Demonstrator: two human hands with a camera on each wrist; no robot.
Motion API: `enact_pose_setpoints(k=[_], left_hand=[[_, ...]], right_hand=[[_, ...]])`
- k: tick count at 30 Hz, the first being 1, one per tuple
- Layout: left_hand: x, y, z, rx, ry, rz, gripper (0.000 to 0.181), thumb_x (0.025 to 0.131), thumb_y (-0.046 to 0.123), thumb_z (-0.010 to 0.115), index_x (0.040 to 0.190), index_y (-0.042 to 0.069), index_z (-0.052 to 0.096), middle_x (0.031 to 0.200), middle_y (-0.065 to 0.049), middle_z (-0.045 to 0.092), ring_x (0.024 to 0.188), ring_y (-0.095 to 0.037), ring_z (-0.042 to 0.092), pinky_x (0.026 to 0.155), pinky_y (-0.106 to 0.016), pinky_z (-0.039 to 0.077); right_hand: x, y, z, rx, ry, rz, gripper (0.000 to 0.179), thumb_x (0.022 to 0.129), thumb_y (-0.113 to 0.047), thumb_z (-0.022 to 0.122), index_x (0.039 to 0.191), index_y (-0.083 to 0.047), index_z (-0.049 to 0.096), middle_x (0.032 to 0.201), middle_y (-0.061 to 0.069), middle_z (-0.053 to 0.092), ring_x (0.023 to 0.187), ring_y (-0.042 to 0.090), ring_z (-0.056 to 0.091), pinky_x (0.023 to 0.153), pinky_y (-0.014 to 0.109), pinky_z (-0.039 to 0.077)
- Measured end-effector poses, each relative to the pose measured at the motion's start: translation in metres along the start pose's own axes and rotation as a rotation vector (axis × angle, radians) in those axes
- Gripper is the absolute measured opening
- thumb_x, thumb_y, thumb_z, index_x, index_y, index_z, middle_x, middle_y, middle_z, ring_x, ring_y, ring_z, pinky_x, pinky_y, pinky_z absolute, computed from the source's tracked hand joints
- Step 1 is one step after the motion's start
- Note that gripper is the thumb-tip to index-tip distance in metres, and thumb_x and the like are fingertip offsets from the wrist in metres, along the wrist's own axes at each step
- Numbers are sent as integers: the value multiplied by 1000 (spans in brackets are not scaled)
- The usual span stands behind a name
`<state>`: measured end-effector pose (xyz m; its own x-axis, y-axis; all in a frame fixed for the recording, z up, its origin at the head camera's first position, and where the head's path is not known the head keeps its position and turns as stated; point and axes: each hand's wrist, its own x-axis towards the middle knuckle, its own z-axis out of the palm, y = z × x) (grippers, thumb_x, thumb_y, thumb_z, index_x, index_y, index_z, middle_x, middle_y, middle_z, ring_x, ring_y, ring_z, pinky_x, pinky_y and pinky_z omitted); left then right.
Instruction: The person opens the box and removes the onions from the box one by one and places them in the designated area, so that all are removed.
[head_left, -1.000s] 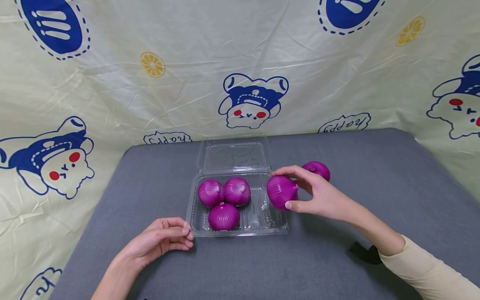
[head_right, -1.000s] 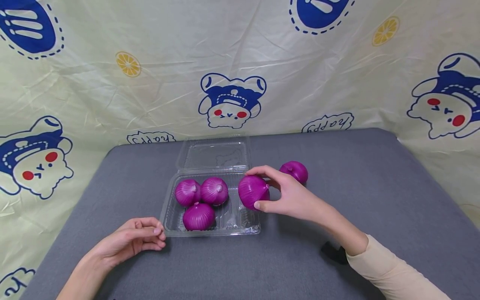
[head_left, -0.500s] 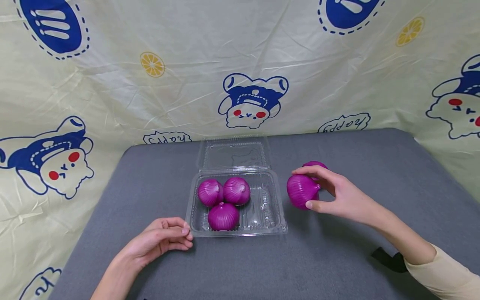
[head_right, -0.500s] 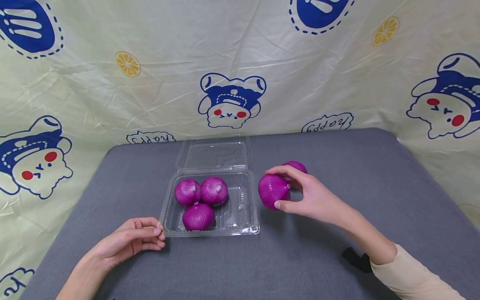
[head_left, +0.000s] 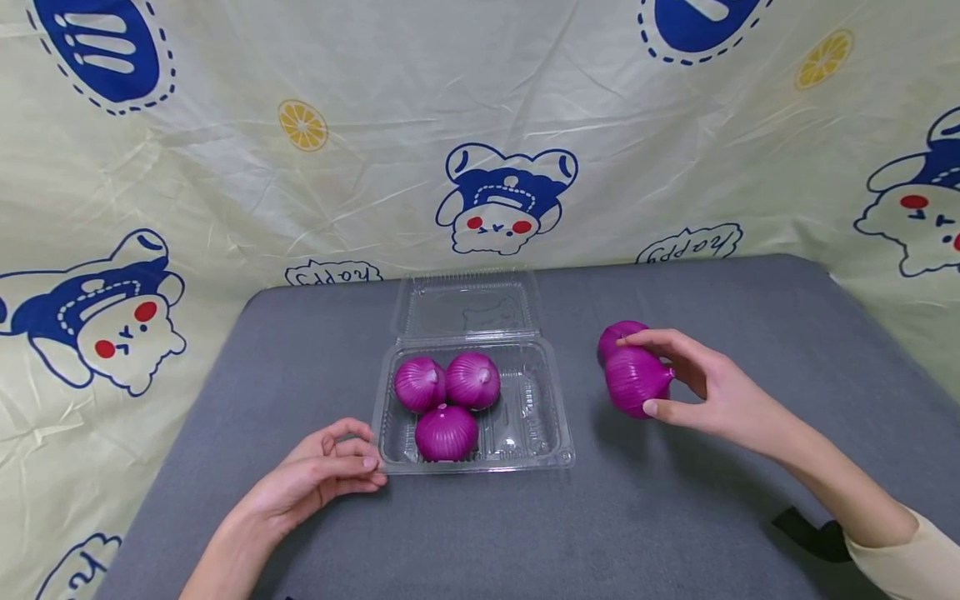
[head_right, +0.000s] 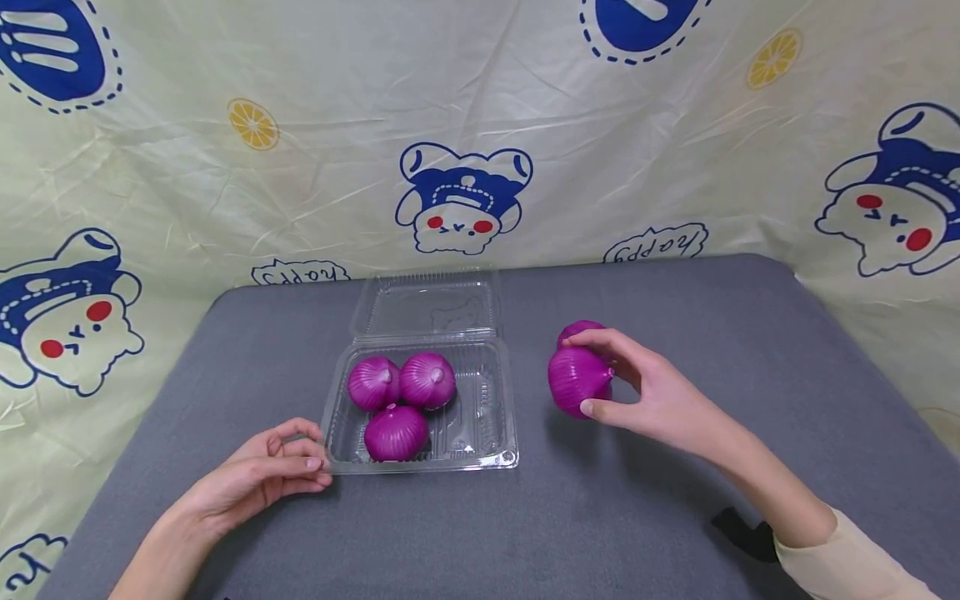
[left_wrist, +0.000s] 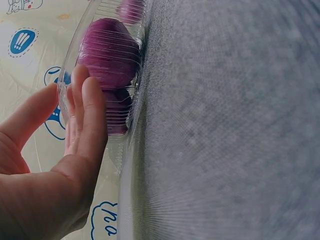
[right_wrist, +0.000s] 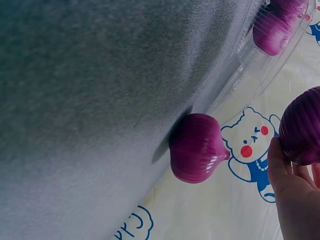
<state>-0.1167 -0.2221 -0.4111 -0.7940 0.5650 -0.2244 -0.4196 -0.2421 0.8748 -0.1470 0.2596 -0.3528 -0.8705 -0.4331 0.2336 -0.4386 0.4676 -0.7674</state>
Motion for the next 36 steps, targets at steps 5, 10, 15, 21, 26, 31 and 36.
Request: enact_pose_setpoints(k=[5,10,15,21,26,31,36], left_hand=[[0,1,1,-16,22,25,32,94,-8,57,116,5,38,96,-9,68,92,-28,68,92,-45,53],[-1,2,3,18,99,33,28,90,-8,62,114,2,50,103,-11,64,94,-22,67,93,-40,52],[-1,3,2,54,159,29,31,89,-7,65,118,-6,54,100,-13,64,93,-19,68,91,-32,53],[-2,3,2,26,171,30,35,89,-8,64,122,-9,54,102,-14,64,92,-19,68,90,-32,54],[-3,5,3,24,176,44,34,89,-8,63,122,-9,55,101,-13,67,92,-18,68,90,-32,54],[-4,6,4,21,165,52,34,89,-9,62,122,-6,57,103,-13,64,91,-16,65,87,-29,54],[-3,5,4,9,160,57,34,88,-11,62,121,-4,58,109,-13,61,91,-17,64,87,-28,54]], right_hand=[[-4,4,-4,7,10,11,66,81,0,76,139,-18,49,139,0,45,118,19,48,88,18,50],[-9,7,-7,0,25,25,65,81,0,76,138,-17,49,137,0,47,117,19,49,88,16,50],[-12,7,-9,-3,33,22,65,81,0,76,138,-17,50,135,1,48,116,18,49,88,14,48],[-15,9,-11,7,41,0,65,81,4,76,138,-14,50,134,3,49,116,17,50,90,13,47],[-16,12,-16,-6,75,20,66,81,5,76,138,-13,49,133,3,50,114,16,50,90,11,46],[-15,21,-22,-17,100,55,63,82,3,75,138,-13,50,133,2,50,113,15,51,89,9,44],[-15,31,-29,-29,130,73,63,82,3,75,138,-12,50,131,1,50,111,14,51,87,8,44]])
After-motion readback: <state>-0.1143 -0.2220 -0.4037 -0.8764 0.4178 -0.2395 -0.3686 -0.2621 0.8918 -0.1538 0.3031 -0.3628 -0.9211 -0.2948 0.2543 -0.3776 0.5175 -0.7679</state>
